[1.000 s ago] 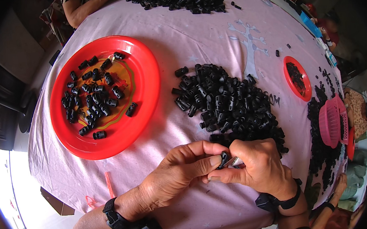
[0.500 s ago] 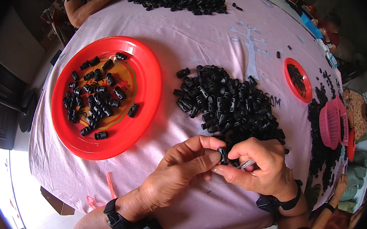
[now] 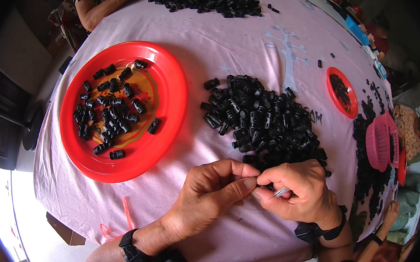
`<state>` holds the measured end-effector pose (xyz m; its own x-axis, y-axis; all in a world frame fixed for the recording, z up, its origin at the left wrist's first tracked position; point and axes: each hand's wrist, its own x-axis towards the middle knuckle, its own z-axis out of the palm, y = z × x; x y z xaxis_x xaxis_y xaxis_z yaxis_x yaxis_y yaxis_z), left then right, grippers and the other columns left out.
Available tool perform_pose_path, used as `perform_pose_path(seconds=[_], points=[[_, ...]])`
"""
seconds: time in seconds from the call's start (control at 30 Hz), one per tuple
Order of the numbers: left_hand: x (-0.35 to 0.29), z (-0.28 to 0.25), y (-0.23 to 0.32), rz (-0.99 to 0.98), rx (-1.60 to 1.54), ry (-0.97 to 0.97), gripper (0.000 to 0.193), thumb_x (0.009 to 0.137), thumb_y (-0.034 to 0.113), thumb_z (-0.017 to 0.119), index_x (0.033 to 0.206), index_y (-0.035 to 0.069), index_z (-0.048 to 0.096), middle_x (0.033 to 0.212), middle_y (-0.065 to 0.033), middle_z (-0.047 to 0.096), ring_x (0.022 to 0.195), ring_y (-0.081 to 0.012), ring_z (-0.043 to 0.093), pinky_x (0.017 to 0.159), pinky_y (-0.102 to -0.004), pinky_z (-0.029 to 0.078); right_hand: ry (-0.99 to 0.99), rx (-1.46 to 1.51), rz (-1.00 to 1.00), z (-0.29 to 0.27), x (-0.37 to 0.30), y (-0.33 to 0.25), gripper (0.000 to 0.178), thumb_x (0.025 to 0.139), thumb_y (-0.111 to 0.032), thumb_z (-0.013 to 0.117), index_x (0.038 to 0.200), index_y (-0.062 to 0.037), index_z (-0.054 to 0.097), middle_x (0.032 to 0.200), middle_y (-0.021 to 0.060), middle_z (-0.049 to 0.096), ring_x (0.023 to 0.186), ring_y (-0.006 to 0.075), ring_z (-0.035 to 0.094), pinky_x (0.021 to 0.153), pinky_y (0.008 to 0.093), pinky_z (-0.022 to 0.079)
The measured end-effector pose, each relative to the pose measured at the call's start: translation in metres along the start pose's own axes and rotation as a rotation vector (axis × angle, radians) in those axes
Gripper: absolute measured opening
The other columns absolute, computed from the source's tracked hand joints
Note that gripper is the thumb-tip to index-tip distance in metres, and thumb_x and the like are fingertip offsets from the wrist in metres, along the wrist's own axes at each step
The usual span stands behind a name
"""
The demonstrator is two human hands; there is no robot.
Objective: The recorder and others are seated around a table assembling small black plastic components by hand.
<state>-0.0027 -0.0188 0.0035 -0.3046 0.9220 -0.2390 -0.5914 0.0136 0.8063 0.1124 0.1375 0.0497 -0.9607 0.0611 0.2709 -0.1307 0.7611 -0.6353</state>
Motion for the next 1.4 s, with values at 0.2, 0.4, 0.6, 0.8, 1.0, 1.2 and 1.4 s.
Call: perform_pose_path(seconds=[0.2, 0.4, 0.6, 0.8, 1.0, 1.2, 1.4], points=[[-0.001, -0.002, 0.005, -0.060, -0.035, -0.029, 0.022, 0.094, 0.012, 0.055, 0.111, -0.002, 0.059, 0.091, -0.0018, 0.062, 0.080, -0.0061, 0.056, 0.074, -0.0215, 0.047, -0.007, 0.012, -0.005, -0.004, 0.001, 0.000, 0.025, 0.067, 0.000, 0.075, 0.087, -0.0048, 0.062, 0.067, 0.0051, 0.064, 0.050, 0.0136, 0.061, 0.044, 0.0257, 0.048], [-0.001, -0.003, 0.008, -0.111, -0.001, -0.042, 0.026, 0.094, 0.013, 0.055, 0.115, -0.002, 0.057, 0.095, -0.0038, 0.063, 0.083, -0.0085, 0.059, 0.075, -0.0230, 0.048, -0.003, 0.022, -0.035, -0.006, 0.002, 0.003, 0.024, 0.068, 0.001, 0.074, 0.088, -0.0038, 0.062, 0.067, 0.0053, 0.064, 0.051, 0.0139, 0.062, 0.044, 0.0248, 0.048], [0.000, -0.008, 0.006, -0.232, -0.193, -0.106, 0.026, 0.093, 0.013, 0.056, 0.116, -0.001, 0.056, 0.102, -0.0070, 0.064, 0.086, -0.0111, 0.062, 0.074, -0.0235, 0.049, -0.003, 0.090, -0.024, -0.009, -0.001, 0.007, 0.026, 0.069, 0.002, 0.072, 0.092, -0.0032, 0.063, 0.071, 0.0059, 0.066, 0.052, 0.0119, 0.063, 0.044, 0.0236, 0.048], [0.004, -0.009, 0.004, -0.276, -0.290, -0.139, 0.032, 0.092, 0.013, 0.057, 0.122, 0.001, 0.054, 0.103, -0.0045, 0.064, 0.087, -0.0081, 0.060, 0.075, -0.0204, 0.048, -0.021, 0.112, 0.023, -0.012, 0.001, 0.005, 0.029, 0.071, 0.002, 0.071, 0.099, -0.0014, 0.063, 0.082, 0.0089, 0.069, 0.060, 0.0130, 0.066, 0.048, 0.0232, 0.054], [0.002, -0.008, 0.007, -0.309, -0.256, -0.120, 0.034, 0.091, 0.011, 0.057, 0.123, 0.000, 0.054, 0.103, -0.0051, 0.064, 0.087, -0.0089, 0.060, 0.076, -0.0214, 0.048, -0.011, 0.158, 0.000, -0.005, -0.001, 0.009, 0.026, 0.074, 0.000, 0.070, 0.098, 0.0009, 0.062, 0.085, 0.0098, 0.069, 0.065, 0.0144, 0.068, 0.052, 0.0237, 0.057], [0.002, -0.009, 0.004, -0.289, -0.347, -0.106, 0.026, 0.090, 0.010, 0.059, 0.114, 0.003, 0.059, 0.100, -0.0046, 0.064, 0.086, -0.0102, 0.059, 0.078, -0.0241, 0.048, 0.048, 0.017, 0.070, -0.007, -0.003, 0.005, 0.031, 0.069, -0.022, 0.082, 0.074, -0.0040, 0.058, 0.059, 0.0024, 0.060, 0.044, 0.0093, 0.055, 0.043, 0.0211, 0.042], [0.003, -0.009, -0.002, -0.287, -0.410, -0.118, 0.025, 0.089, 0.010, 0.061, 0.113, 0.004, 0.059, 0.099, -0.0028, 0.064, 0.085, -0.0088, 0.058, 0.076, -0.0220, 0.047, -0.008, -0.019, 0.116, 0.002, 0.001, -0.001, 0.040, 0.066, -0.035, 0.083, 0.072, -0.0069, 0.056, 0.061, 0.0036, 0.061, 0.049, 0.0183, 0.061, 0.044, 0.0288, 0.048]])
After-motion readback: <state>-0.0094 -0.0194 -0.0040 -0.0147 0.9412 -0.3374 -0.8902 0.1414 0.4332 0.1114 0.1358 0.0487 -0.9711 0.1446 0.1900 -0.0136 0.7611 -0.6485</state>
